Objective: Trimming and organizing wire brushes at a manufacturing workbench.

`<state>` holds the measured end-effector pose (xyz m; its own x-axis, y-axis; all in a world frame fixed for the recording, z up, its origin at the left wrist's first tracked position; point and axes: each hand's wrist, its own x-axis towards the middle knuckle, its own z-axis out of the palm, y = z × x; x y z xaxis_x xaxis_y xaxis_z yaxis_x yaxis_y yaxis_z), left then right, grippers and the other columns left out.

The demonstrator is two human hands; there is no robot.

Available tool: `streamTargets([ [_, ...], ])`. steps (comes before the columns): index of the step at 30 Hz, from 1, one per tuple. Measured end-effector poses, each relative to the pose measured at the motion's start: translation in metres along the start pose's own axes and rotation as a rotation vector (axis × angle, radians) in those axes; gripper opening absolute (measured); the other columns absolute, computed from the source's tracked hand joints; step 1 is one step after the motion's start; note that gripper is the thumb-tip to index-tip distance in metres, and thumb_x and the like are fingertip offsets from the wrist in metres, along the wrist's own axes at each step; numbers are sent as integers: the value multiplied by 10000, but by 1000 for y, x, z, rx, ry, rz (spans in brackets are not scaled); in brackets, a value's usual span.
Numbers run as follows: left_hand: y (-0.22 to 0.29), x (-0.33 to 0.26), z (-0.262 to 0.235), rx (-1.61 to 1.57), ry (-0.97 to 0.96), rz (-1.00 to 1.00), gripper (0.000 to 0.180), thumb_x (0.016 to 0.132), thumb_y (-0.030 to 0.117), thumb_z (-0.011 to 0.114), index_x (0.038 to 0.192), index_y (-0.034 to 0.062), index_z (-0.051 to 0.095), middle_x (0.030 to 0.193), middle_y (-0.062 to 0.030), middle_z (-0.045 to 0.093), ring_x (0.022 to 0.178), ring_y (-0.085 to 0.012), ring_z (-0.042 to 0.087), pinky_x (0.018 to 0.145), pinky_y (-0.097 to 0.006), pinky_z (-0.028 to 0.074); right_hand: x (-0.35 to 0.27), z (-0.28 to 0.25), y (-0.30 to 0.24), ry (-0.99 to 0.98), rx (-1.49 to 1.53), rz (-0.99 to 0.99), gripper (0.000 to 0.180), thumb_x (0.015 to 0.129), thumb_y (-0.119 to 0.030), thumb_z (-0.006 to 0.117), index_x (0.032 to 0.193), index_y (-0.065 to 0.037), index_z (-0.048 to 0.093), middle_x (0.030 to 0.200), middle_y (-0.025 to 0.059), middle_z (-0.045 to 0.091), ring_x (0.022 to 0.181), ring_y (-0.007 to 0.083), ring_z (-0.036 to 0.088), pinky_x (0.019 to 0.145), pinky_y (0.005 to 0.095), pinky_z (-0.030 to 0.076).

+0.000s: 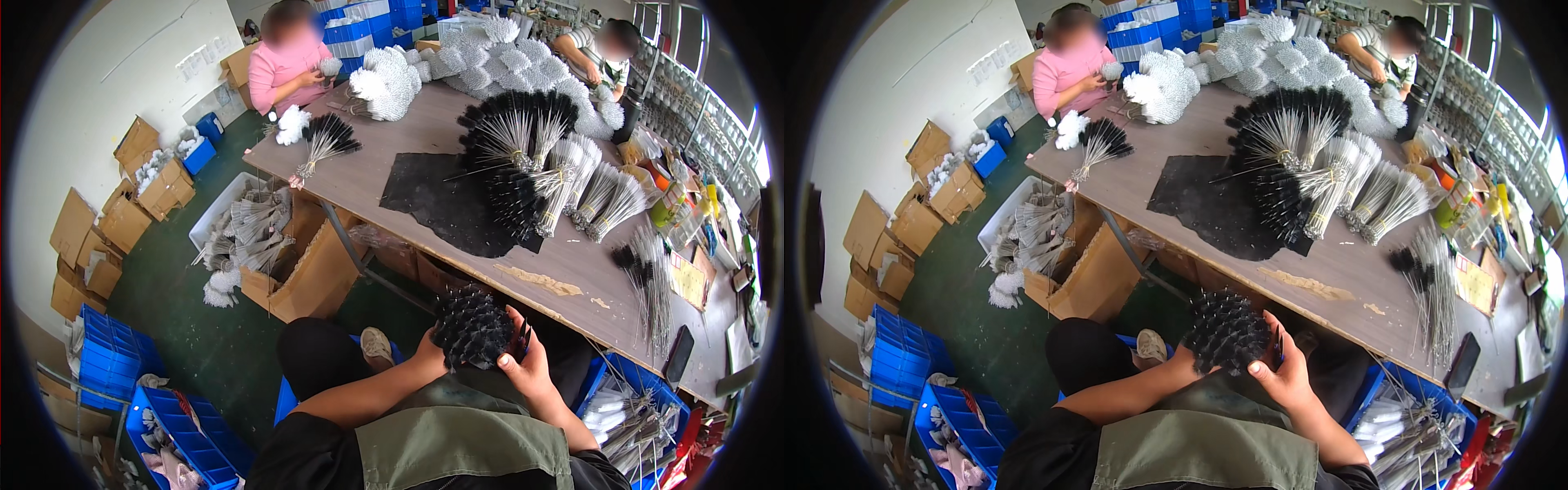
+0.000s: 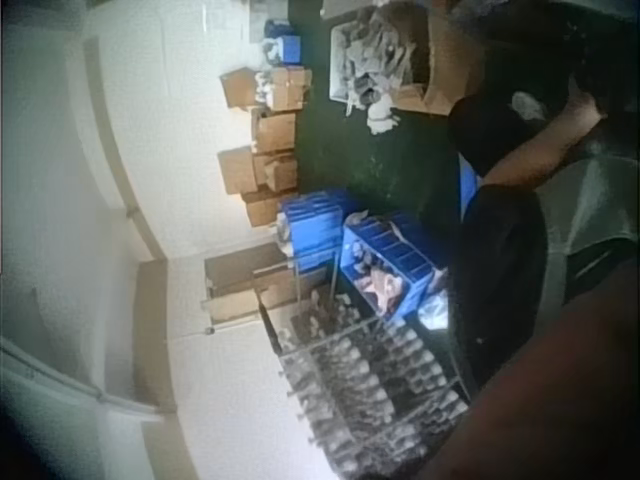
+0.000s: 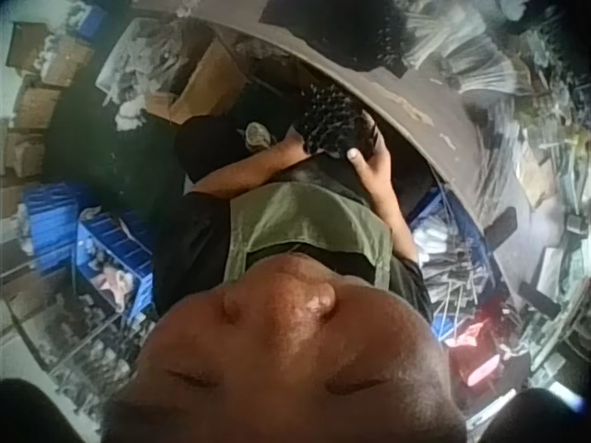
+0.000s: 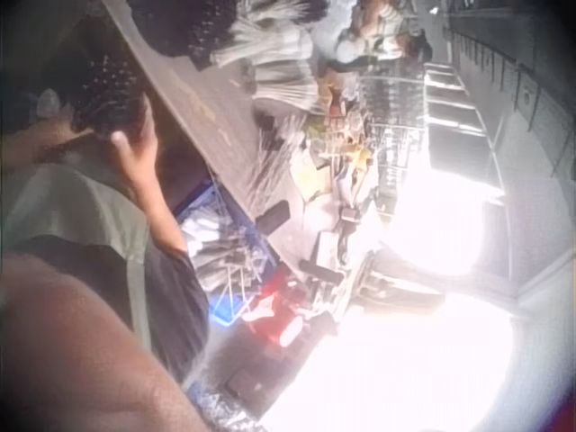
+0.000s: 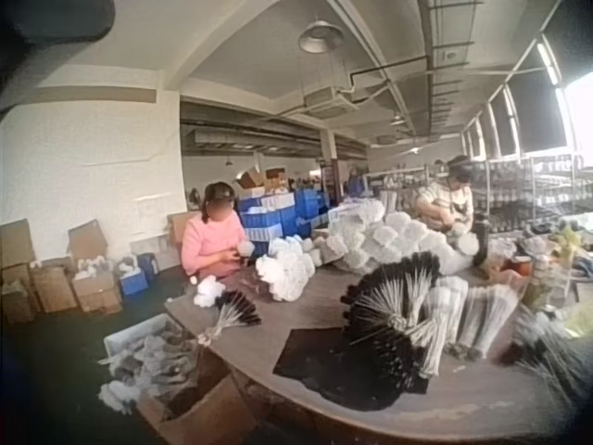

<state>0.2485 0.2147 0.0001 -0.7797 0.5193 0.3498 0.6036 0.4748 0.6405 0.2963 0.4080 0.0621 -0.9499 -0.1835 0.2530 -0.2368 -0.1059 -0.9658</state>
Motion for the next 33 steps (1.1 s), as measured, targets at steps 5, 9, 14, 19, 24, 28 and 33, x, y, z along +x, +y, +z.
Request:
streamTargets([
  [5, -9, -14, 11, -833, 31, -276, 422, 944, 229, 479, 1342, 92, 443, 1358, -102, 479, 1278, -220, 437, 1081, -362, 356, -2, 3, -1, -22, -194, -39, 931, 784, -430, 747, 1379, 126, 297, 1392, 232, 420, 1322, 288, 390, 1096, 372, 277],
  [9, -26, -19, 13, -601, 66, -122, 393, 984, 141, 381, 1345, -10, 412, 1341, -150, 488, 1204, -226, 511, 1055, -349, 402, 6, 7, 3, -27, -257, -33, 895, 790, -401, 745, 1421, 47, 296, 1312, 176, 502, 1159, 210, 517, 983, 317, 391],
  [14, 13, 9, -48, -60, 94, -53, 395, 902, 192, 490, 1273, 62, 530, 1281, -109, 551, 1176, -260, 531, 1049, -404, 388, 17, 17, 12, -67, -31, 137, 900, 788, -328, 770, 1462, -25, 255, 928, 7, 523, 767, 66, 451, 721, 204, 413],
  [19, 35, 47, -72, 308, 1, 351, 394, 797, 264, 575, 1164, 131, 631, 1182, -78, 613, 1123, -275, 552, 1010, -453, 392, 6, 10, 30, 64, 125, 240, 767, 895, -242, 670, 1481, -40, 219, 828, -31, 514, 753, 39, 462, 708, 191, 407],
  [24, 32, 46, -63, 359, -38, 348, 399, 773, 276, 587, 1144, 142, 644, 1162, -74, 622, 1109, -279, 555, 1003, -464, 390, -3, 7, 26, 171, 300, 468, 335, 967, -242, 559, 1248, -60, 540, 743, -38, 512, 604, 28, 416, 550, 177, 365],
  [28, 28, 44, -57, 414, -63, 339, 403, 754, 286, 597, 1129, 150, 654, 1146, -71, 630, 1098, -282, 558, 997, -473, 388, -6, 5, 28, 223, 394, 433, 311, 1022, -306, 412, 1019, -46, 581, 722, 8, 532, 574, 68, 428, 526, 211, 366],
  [33, 21, 45, -47, 504, -94, 313, 408, 730, 299, 609, 1109, 161, 666, 1125, -68, 639, 1085, -286, 562, 991, -484, 387, -9, 0, 28, 215, 360, 446, 314, 1024, -311, 404, 961, -57, 578, 718, 11, 531, 582, 65, 430, 539, 210, 387],
])
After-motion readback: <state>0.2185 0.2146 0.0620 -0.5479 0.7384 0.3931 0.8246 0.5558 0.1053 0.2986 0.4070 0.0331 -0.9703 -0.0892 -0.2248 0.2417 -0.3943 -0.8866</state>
